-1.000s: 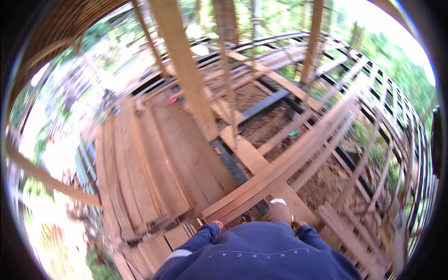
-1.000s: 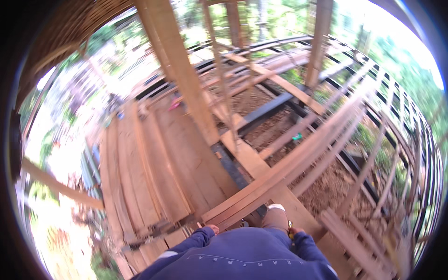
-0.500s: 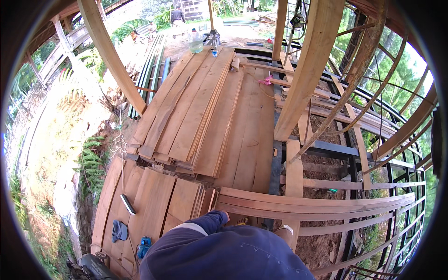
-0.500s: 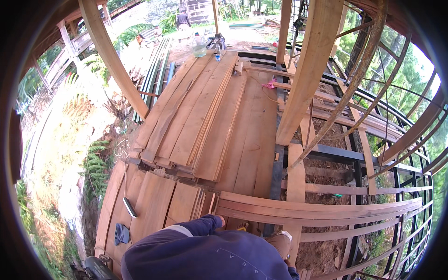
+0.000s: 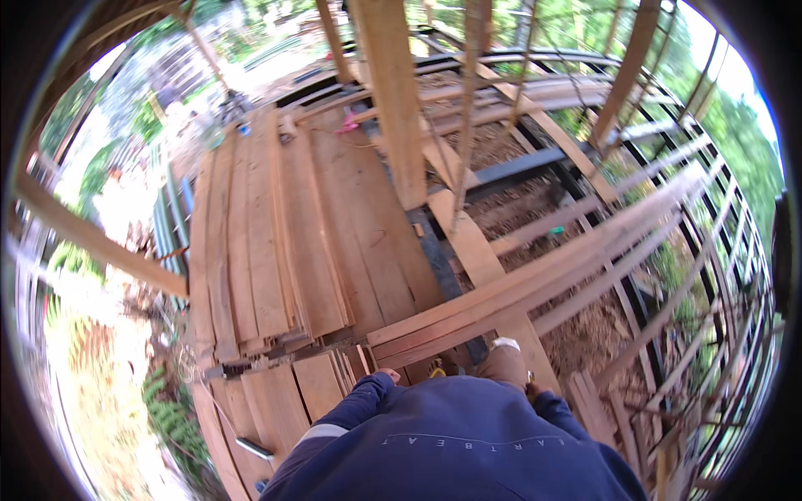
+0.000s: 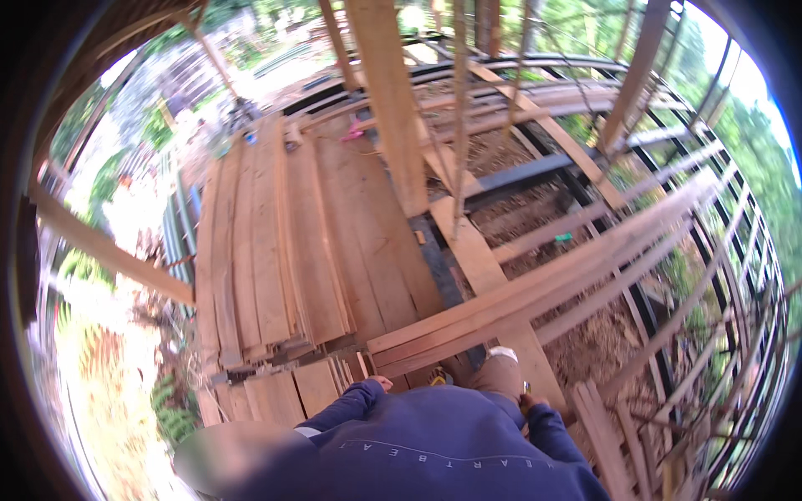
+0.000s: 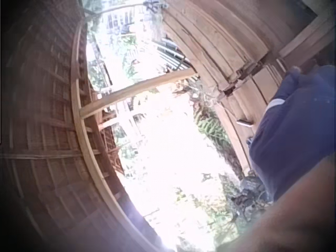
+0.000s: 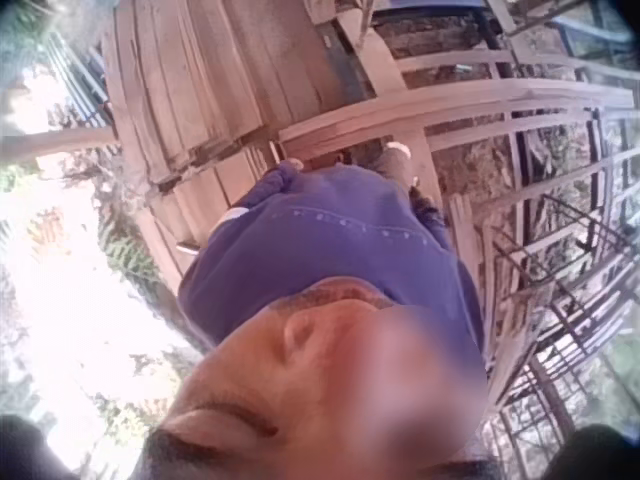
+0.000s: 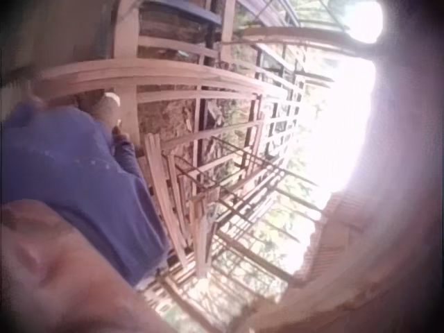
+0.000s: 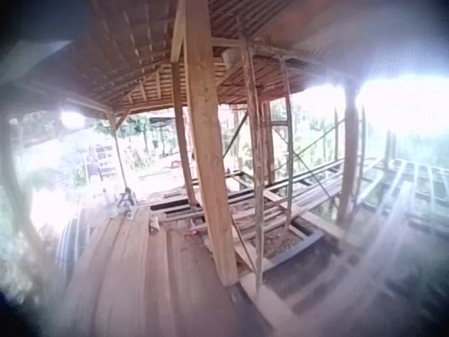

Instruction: The person uses a square and a pencil to measure and mark lines on wooden planks while kneeling on a floor frame.

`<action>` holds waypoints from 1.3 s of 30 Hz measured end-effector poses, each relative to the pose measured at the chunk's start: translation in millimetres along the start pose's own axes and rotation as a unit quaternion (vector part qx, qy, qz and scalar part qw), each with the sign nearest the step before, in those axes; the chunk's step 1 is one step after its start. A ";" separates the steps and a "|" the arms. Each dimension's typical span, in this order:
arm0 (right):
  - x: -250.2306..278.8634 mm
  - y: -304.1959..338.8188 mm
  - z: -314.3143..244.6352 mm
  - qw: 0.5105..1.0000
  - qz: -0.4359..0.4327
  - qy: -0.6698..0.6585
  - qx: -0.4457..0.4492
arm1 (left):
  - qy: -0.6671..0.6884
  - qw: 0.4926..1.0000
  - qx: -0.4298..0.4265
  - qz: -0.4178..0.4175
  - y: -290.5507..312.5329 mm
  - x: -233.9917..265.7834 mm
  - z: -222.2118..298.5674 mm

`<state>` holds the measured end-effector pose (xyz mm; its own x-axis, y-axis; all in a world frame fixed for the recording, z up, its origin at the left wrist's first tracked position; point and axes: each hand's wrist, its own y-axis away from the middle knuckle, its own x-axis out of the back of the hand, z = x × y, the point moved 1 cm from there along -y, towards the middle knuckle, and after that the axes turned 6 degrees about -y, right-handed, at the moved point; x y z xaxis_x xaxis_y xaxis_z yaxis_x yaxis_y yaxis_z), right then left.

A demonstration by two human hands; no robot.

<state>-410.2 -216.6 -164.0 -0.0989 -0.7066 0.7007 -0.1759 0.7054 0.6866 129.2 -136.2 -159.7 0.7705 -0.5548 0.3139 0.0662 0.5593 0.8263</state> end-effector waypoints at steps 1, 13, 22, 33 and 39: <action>3.7 8.2 7.5 0.997 0.032 -0.028 0.062 | 0.011 1.000 -0.018 0.006 -0.5 1.3 4.5; -24.1 117.2 -16.4 0.823 0.069 -0.463 -0.321 | 0.020 0.974 0.010 -0.225 -73.4 22.2 -10.4; -112.9 170.8 -44.6 0.490 0.136 -0.775 -0.375 | -0.175 0.970 -0.053 -0.159 -53.0 69.4 183.4; -79.6 209.4 -94.0 0.408 0.162 -0.718 -0.540 | -0.343 0.888 -0.149 -0.267 -78.3 34.0 403.0; -99.0 205.7 -160.7 0.252 0.324 -0.723 -0.555 | -0.444 0.837 -0.139 -0.287 -118.0 -3.8 459.8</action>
<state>-279.1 7.3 -61.0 -0.1482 0.8632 0.4826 0.6395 -0.2887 0.7125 -173.1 -483.3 -43.4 -0.2065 -0.9513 0.2289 0.5041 0.0970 0.8582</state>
